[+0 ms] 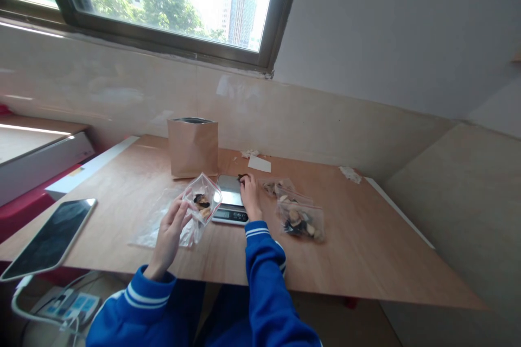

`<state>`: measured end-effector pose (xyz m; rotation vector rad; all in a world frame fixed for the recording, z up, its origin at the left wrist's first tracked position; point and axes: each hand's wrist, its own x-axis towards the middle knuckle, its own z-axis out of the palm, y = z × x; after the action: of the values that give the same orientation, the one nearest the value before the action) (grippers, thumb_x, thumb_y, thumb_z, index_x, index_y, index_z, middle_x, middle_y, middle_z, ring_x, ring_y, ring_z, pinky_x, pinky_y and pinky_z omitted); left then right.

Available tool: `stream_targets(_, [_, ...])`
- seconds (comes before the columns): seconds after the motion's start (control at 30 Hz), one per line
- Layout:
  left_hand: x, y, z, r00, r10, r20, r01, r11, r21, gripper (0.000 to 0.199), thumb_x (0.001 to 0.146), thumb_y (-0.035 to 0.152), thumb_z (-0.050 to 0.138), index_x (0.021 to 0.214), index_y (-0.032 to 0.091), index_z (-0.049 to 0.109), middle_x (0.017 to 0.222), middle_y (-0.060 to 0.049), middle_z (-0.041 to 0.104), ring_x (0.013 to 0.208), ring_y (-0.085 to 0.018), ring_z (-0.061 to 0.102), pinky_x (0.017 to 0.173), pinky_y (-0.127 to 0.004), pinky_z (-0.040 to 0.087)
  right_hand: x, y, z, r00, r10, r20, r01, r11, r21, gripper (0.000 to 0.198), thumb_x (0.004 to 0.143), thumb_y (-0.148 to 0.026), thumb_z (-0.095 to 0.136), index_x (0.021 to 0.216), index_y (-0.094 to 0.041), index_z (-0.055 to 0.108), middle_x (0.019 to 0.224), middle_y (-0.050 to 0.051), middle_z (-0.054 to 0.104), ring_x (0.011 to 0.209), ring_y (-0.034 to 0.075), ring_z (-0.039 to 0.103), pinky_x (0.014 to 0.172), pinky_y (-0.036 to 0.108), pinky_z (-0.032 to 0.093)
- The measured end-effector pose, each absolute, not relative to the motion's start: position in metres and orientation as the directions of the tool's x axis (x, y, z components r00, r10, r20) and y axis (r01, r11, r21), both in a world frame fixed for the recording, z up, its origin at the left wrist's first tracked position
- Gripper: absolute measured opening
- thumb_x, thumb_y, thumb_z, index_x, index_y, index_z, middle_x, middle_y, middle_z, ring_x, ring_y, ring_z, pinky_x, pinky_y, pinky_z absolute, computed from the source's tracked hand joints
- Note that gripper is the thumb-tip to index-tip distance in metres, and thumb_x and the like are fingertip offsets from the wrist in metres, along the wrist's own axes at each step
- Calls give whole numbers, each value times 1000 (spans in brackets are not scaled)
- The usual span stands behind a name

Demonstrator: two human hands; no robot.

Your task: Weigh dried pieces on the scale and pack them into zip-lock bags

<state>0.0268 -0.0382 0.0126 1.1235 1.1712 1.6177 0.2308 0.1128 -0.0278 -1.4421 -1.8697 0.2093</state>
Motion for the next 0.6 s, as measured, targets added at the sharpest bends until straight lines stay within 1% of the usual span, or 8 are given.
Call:
stream_targets(0.07, [26,-38,11,-252,944,213,-85,-241,967,35,88,52,51,93,21,66,127,-9,59,124,-24,52,104,-37,41,234,115,-26,-50,881,470,724,357,-591,21,78,-10,42,87,-17,61,107,12,59,103,23,56,95,38,42])
stream_targets(0.17, [25,-37,10,-239,941,240,-62,-262,963,34,90,50,49,94,21,66,131,-9,57,126,-24,50,104,-38,42,238,116,-25,0,887,461,686,336,-646,20,73,-9,43,82,-18,58,94,9,62,91,22,57,87,36,44])
stream_targets(0.33, [24,-38,13,-225,936,272,-56,-291,955,32,92,47,48,86,20,65,145,-8,45,132,-24,44,105,-37,41,251,114,-28,102,893,439,635,282,-719,18,76,-16,41,83,-18,57,83,7,65,79,21,60,76,33,46])
stream_targets(0.4, [23,-38,13,-236,935,265,-51,-284,957,32,91,46,49,86,20,65,144,-8,45,132,-25,44,106,-39,40,255,109,-26,128,894,430,616,268,-740,15,78,-20,42,82,-18,57,83,7,66,79,20,61,74,32,46])
stream_targets(0.5, [22,-36,10,-275,926,259,-17,-274,961,33,90,49,50,88,20,66,135,-10,53,131,-26,44,105,-40,40,254,93,-18,127,893,432,588,283,-758,19,83,-24,42,88,-17,59,89,8,66,81,20,61,76,32,47])
stream_targets(0.53, [22,-35,8,-288,921,261,-3,-273,962,34,89,50,50,88,20,66,131,-11,56,131,-26,44,105,-40,40,250,85,-13,90,894,440,580,312,-752,21,86,-26,42,91,-16,60,93,9,66,85,20,61,79,33,47])
stream_targets(0.6, [20,-33,5,-307,914,266,20,-273,962,36,89,52,50,89,20,66,126,-11,59,129,-25,46,104,-41,41,240,68,-5,-58,890,453,575,400,-713,25,90,-29,43,100,-17,62,103,10,65,98,21,59,88,35,45])
